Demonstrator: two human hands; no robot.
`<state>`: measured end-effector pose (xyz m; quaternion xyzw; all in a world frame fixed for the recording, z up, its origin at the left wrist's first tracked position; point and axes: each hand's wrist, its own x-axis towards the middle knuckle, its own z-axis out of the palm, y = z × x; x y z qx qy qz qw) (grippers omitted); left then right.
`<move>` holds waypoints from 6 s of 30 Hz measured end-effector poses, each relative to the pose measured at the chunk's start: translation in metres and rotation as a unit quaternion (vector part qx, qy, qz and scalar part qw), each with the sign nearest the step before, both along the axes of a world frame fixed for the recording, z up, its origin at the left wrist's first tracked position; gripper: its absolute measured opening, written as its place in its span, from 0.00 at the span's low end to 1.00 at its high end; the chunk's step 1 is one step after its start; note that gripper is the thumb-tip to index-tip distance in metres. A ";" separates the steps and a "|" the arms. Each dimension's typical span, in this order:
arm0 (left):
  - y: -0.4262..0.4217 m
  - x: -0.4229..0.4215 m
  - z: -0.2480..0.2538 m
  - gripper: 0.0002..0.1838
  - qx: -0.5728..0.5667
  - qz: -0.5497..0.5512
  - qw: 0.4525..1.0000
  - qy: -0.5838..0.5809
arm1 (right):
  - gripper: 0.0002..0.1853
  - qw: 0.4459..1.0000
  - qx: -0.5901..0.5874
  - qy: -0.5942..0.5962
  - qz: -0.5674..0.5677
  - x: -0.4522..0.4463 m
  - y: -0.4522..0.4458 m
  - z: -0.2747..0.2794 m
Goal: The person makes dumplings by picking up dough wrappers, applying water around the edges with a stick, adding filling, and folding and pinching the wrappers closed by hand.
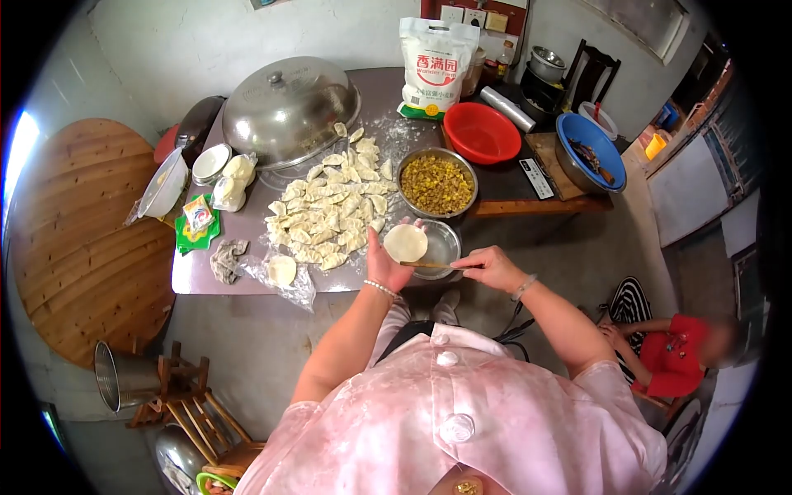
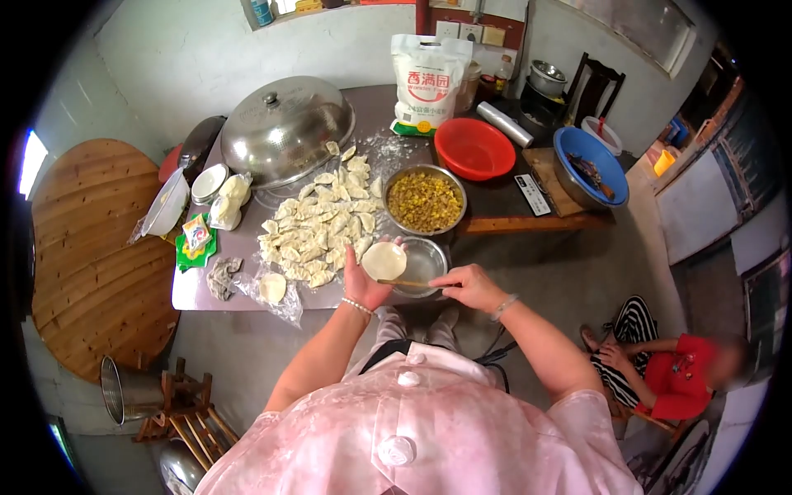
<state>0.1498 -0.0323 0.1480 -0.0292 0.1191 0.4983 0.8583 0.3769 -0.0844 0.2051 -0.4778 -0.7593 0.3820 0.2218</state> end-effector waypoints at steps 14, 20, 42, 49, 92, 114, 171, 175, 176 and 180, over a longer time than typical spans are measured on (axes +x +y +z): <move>-0.004 -0.013 -0.021 0.43 -0.060 0.019 0.998 0.011 | 0.11 0.935 -0.043 -0.330 -0.122 -0.001 0.029 -0.084; -0.004 -0.017 -0.034 0.40 -0.040 0.019 0.999 0.011 | 0.13 0.974 -0.080 -0.122 -0.173 0.005 0.014 -0.040; -0.005 0.004 -0.006 0.42 -0.019 -0.023 1.000 0.011 | 0.16 0.996 0.052 0.038 -0.059 -0.029 -0.011 -0.015; -0.003 0.002 0.005 0.43 -0.016 -0.001 1.000 -0.007 | 0.16 0.996 0.073 0.024 -0.035 -0.023 -0.016 -0.014; -0.022 -0.035 -0.032 0.47 -0.074 0.050 0.995 -0.044 | 0.26 0.919 -0.019 -0.036 -0.391 -0.029 0.073 -0.107; -0.018 -0.023 -0.019 0.44 -0.084 0.020 0.996 -0.028 | 0.11 0.926 -0.054 0.078 -0.365 0.019 0.154 -0.055; -0.022 -0.024 -0.022 0.44 -0.080 0.006 0.997 -0.023 | 0.12 0.736 -0.238 0.487 -0.405 -0.031 0.152 -0.113; -0.021 -0.021 -0.022 0.44 -0.078 0.011 0.997 -0.023 | 0.13 0.741 -0.233 0.488 -0.399 -0.022 0.146 -0.106; -0.021 -0.020 -0.021 0.45 -0.081 0.011 0.997 -0.018 | 0.13 0.749 -0.229 0.481 -0.395 -0.020 0.145 -0.103; -0.019 -0.018 -0.020 0.44 -0.078 0.010 0.997 -0.022 | 0.12 0.757 -0.202 0.475 -0.401 -0.014 0.142 -0.094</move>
